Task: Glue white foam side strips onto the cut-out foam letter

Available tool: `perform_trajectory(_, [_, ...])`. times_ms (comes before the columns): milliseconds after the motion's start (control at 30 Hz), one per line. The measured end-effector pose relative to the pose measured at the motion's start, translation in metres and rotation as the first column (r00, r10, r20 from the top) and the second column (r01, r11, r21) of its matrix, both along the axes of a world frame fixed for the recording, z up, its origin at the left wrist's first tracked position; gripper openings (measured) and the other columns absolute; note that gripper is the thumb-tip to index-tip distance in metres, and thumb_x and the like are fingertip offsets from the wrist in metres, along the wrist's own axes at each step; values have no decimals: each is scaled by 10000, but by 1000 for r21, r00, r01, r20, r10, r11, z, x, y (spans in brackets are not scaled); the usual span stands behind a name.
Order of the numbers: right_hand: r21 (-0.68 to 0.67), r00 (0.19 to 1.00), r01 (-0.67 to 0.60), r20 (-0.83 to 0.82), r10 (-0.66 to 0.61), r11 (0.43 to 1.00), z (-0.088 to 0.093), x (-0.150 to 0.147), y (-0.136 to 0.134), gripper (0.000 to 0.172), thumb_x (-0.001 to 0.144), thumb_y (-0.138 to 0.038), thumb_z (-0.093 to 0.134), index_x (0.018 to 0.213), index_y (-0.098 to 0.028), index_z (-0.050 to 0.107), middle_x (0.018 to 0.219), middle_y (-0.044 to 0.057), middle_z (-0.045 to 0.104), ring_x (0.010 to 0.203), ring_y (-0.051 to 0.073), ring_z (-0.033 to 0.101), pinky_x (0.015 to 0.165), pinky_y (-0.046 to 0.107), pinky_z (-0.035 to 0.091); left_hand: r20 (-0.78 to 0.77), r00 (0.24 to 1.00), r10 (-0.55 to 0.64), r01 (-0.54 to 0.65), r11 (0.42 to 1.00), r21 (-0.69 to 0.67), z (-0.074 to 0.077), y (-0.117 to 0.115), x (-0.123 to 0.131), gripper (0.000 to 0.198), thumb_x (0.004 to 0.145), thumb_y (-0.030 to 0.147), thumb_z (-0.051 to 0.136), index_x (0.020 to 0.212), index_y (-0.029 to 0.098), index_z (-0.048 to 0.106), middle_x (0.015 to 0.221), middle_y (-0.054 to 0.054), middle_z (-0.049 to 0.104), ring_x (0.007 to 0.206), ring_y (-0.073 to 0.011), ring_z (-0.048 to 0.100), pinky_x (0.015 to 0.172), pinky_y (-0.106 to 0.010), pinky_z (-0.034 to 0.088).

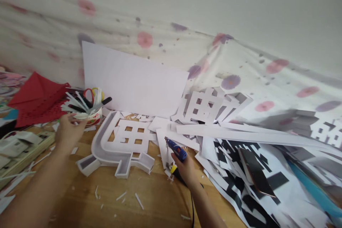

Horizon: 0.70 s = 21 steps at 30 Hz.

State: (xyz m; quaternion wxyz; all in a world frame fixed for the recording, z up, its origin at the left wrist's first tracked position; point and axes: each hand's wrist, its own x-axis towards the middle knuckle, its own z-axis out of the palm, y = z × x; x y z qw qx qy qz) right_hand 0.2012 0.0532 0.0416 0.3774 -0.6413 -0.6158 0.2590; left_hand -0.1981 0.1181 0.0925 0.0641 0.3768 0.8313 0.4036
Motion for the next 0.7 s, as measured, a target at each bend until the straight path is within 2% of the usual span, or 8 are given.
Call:
perform_trajectory(100, [-36,1000,-1,-5,0,999,-3,-4,4,264,737,-443,529,755,-180,535,663,23,572,626,190,529,587,290,411,-113,992,-47,26,984,-178,3,3,-8,498,708,420,549,1138,178,479,954,-80,620,802,-256,567,662,-333,424])
perform_trajectory(233, [-58,999,-4,-39,2,998,-7,-6,5,255,722,-432,540,753,-180,552,647,20,577,638,192,534,577,284,410,-172,983,-64,25,975,-220,4,8,-5,346,779,394,456,1047,193,542,950,-75,620,815,-252,550,691,-329,405])
perform_trajectory(367, [-36,998,20,-65,-22,999,-9,-4,3,248,711,-427,552,745,-181,570,631,4,580,622,177,529,571,276,414,-115,992,-45,29,991,-133,3,13,-7,283,728,374,540,948,201,583,815,-19,589,724,-200,511,700,-308,398])
perform_trajectory(500, [-73,995,65,-70,-70,995,-6,0,2,253,694,-440,567,705,-187,557,608,4,577,594,182,534,558,284,414,-4,1000,-13,13,999,-34,2,14,-2,218,664,319,616,836,190,581,666,24,514,634,-161,458,705,-300,407])
perform_trajectory(600, [-85,992,93,-82,-100,992,-2,4,3,269,683,-455,578,713,-188,562,600,11,591,580,194,551,554,293,420,-5,1000,31,-31,998,58,3,13,4,120,700,284,578,772,188,568,664,32,484,642,-150,451,737,-310,419])
perform_trajectory(700, [-88,987,105,-112,-115,991,1,11,5,279,694,-467,566,719,-190,583,548,7,595,515,194,555,524,298,420,-60,993,99,-85,977,197,7,9,8,115,735,271,560,778,174,519,730,20,486,707,-160,479,801,-348,418])
